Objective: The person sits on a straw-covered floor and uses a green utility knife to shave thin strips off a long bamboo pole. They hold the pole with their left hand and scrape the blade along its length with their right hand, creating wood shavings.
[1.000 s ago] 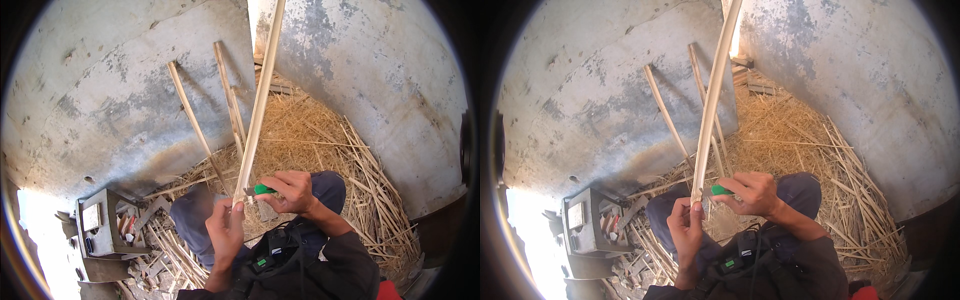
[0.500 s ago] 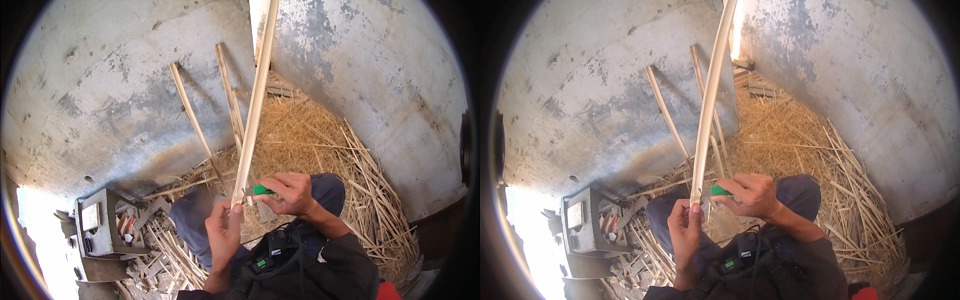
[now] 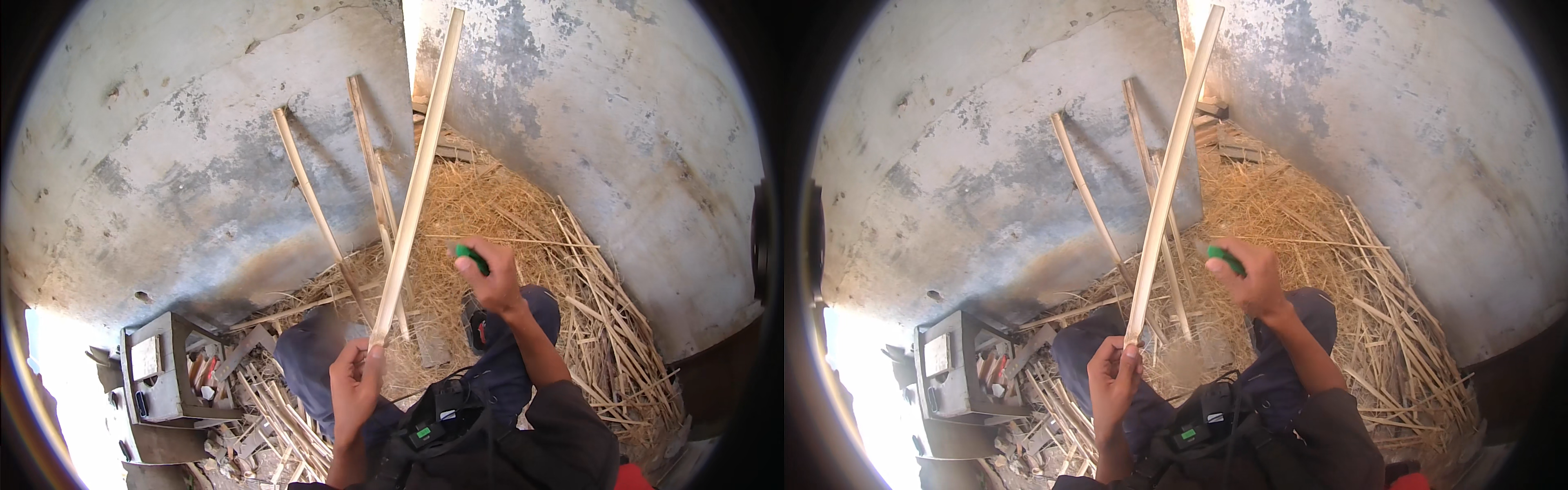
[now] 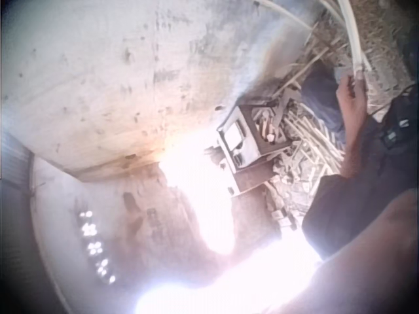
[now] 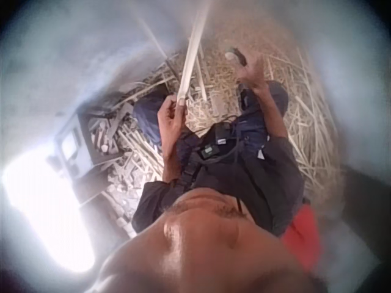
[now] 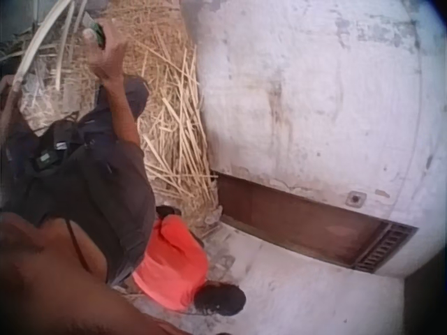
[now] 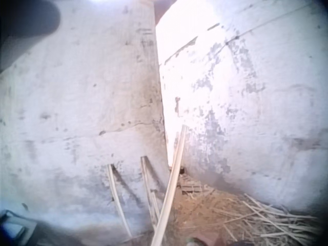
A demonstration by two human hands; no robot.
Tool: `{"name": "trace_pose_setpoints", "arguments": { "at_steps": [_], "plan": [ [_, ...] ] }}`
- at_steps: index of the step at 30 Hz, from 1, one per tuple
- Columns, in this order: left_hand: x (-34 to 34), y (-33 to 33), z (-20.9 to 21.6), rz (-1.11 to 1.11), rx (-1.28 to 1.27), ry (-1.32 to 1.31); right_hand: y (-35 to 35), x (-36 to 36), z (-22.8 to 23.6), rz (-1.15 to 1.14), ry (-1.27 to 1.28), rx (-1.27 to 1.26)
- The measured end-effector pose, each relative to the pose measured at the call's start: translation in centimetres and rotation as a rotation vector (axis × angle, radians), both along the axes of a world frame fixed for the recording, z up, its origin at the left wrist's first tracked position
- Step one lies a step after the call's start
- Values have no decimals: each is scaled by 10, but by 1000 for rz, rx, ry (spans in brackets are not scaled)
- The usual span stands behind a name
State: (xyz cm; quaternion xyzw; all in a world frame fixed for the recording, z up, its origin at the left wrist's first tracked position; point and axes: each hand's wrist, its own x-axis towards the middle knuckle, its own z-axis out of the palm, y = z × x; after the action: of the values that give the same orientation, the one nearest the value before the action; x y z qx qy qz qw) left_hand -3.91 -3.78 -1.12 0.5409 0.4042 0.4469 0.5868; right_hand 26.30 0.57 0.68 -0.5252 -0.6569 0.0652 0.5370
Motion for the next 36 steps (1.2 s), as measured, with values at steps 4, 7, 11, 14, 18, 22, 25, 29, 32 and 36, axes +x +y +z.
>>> {"name": "trace_pose_setpoints", "arguments": {
  "at_steps": [4,7,11,14,18,22,25,29,32,36],
  "plan": [
    [8,2,4,-12,13,-43,-14,-31,-2,212,-114,15],
    [14,0,12,-20,19,-75,-18,-45,-8,290,-177,105],
    [17,-1,20,-40,32,-109,-21,-52,-11,307,-226,136],
    [18,-1,24,-52,31,-130,-20,-54,-13,299,-210,180],
    [20,-1,27,-68,-6,-139,-21,-55,-7,289,-208,196],
    [22,-2,25,-39,41,-79,-25,-52,-3,274,-241,137],
    [24,-2,23,5,93,-30,-26,-53,-2,245,-260,150],
    [21,-5,23,53,103,49,-31,-56,4,173,-291,176],
    [19,-7,27,19,62,21,-36,-56,10,131,-321,189],
    [16,-4,30,-77,-42,-81,-37,-55,7,107,-336,228]
  ]
}}
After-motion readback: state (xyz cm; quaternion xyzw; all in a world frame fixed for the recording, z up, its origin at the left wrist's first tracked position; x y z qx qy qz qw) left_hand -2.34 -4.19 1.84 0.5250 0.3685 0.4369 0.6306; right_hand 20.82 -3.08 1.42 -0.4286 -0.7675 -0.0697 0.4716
